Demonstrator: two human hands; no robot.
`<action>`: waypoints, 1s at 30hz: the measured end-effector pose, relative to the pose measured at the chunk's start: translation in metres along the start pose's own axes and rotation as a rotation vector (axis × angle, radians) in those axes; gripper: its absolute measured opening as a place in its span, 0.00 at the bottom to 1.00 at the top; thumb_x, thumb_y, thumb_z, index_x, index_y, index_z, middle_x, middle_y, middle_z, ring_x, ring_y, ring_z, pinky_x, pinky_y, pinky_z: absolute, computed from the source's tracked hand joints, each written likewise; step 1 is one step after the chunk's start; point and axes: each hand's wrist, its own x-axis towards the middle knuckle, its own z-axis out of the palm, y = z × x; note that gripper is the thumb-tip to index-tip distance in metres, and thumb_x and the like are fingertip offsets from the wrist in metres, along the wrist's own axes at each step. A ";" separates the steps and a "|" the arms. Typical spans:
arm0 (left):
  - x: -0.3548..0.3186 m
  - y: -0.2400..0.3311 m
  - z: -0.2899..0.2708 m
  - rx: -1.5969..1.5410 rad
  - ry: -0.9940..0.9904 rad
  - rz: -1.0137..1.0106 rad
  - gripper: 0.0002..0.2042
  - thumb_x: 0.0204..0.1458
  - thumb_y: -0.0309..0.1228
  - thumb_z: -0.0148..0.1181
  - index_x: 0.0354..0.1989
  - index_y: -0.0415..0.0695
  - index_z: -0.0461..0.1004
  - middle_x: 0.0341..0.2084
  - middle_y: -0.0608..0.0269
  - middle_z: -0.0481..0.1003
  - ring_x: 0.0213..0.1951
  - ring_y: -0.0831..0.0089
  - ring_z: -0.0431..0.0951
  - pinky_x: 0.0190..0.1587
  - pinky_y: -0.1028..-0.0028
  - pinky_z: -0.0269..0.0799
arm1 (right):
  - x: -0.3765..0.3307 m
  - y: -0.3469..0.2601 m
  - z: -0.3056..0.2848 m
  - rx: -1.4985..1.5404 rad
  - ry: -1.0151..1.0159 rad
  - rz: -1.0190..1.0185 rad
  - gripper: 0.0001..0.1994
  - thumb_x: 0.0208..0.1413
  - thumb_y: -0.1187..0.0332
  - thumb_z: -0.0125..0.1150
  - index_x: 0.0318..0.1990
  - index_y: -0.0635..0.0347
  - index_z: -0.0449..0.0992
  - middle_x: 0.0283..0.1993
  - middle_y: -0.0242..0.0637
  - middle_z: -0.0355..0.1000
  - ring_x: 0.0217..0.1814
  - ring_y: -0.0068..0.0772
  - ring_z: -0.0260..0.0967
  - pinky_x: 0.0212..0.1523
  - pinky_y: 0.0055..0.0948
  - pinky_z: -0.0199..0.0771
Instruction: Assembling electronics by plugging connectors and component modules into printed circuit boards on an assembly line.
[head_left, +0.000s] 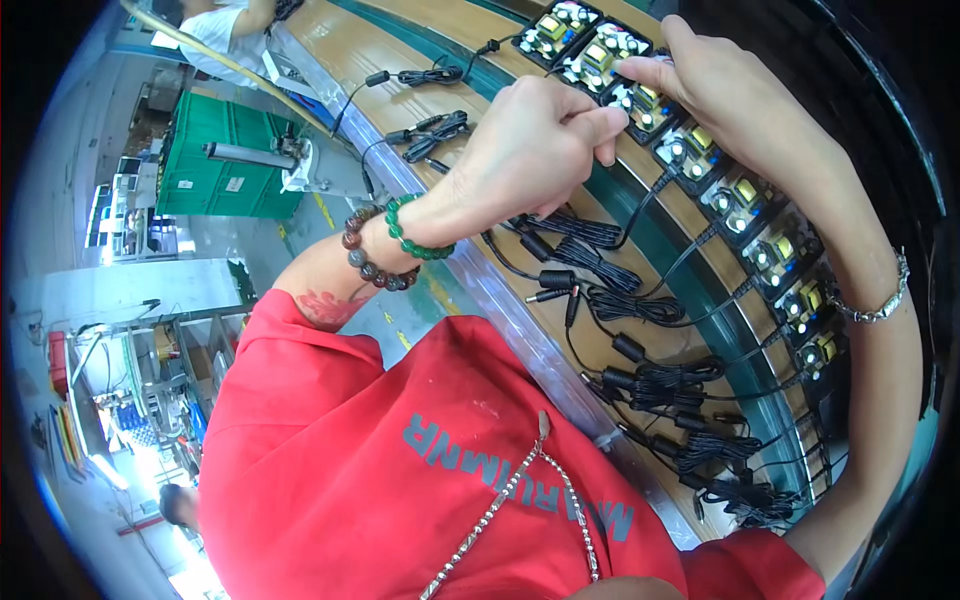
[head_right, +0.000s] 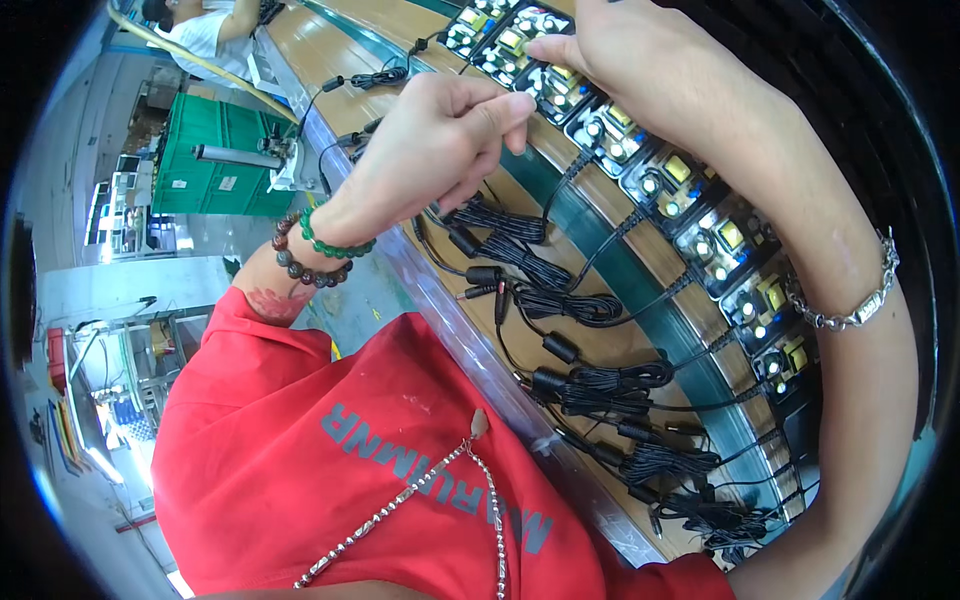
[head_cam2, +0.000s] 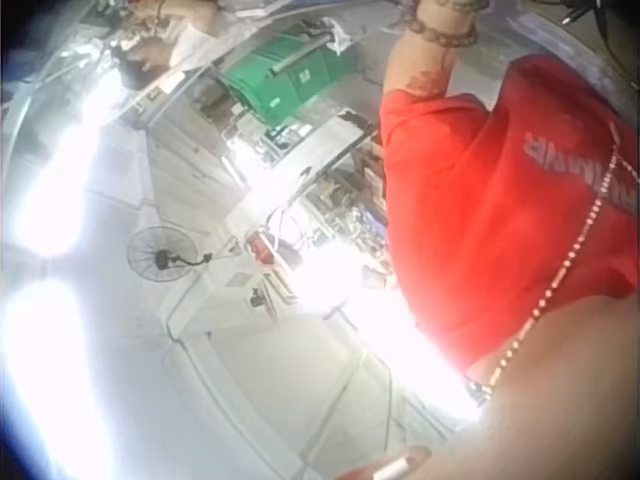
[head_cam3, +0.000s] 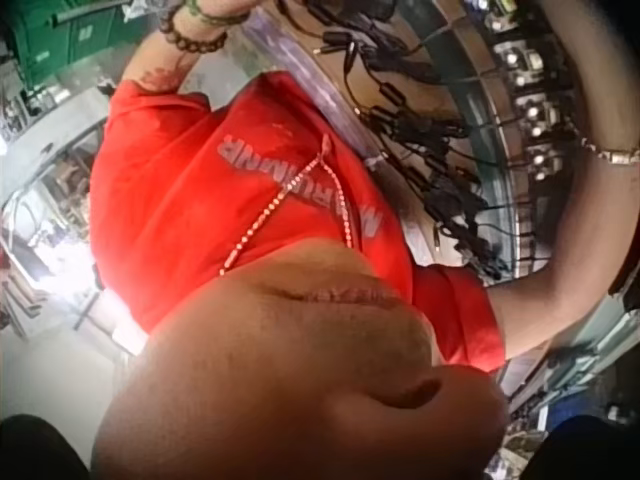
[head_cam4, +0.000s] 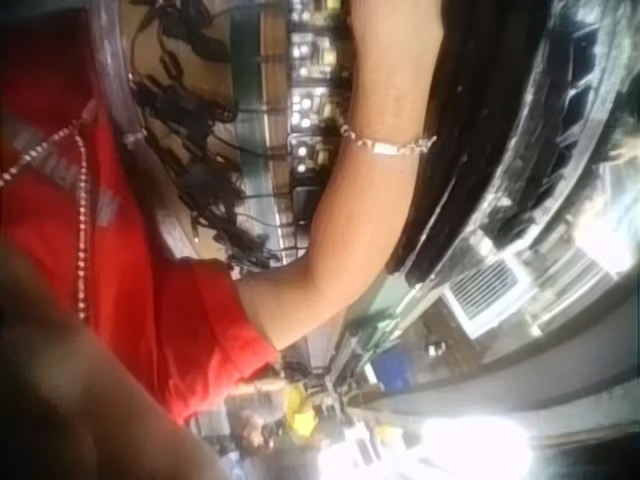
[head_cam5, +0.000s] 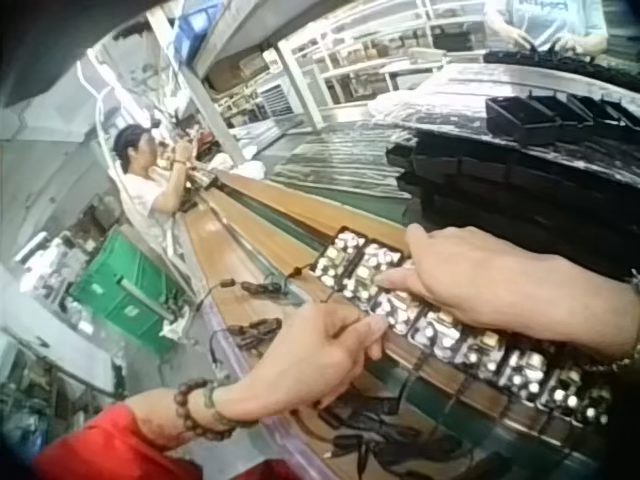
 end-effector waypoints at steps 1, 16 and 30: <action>-0.002 -0.002 0.004 0.010 0.021 0.026 0.18 0.68 0.41 0.54 0.30 0.39 0.75 0.09 0.69 0.65 0.09 0.81 0.63 0.13 0.77 0.53 | -0.002 0.001 0.001 0.008 0.015 -0.032 0.24 0.69 0.48 0.53 0.41 0.67 0.69 0.29 0.54 0.75 0.35 0.53 0.78 0.36 0.43 0.74; 0.010 0.017 -0.010 -0.005 -0.201 -0.098 0.18 0.68 0.39 0.51 0.30 0.37 0.74 0.09 0.70 0.60 0.08 0.79 0.60 0.14 0.72 0.54 | -0.006 0.014 -0.005 0.206 -0.081 -0.223 0.21 0.71 0.52 0.53 0.38 0.65 0.64 0.26 0.49 0.67 0.27 0.43 0.66 0.32 0.38 0.65; 0.005 -0.054 0.021 0.160 0.704 0.953 0.14 0.61 0.35 0.62 0.39 0.33 0.75 0.22 0.54 0.77 0.24 0.61 0.79 0.35 0.67 0.76 | 0.023 -0.002 -0.038 -0.083 -0.253 0.128 0.24 0.65 0.48 0.61 0.45 0.66 0.80 0.26 0.33 0.69 0.26 0.23 0.62 0.29 0.27 0.65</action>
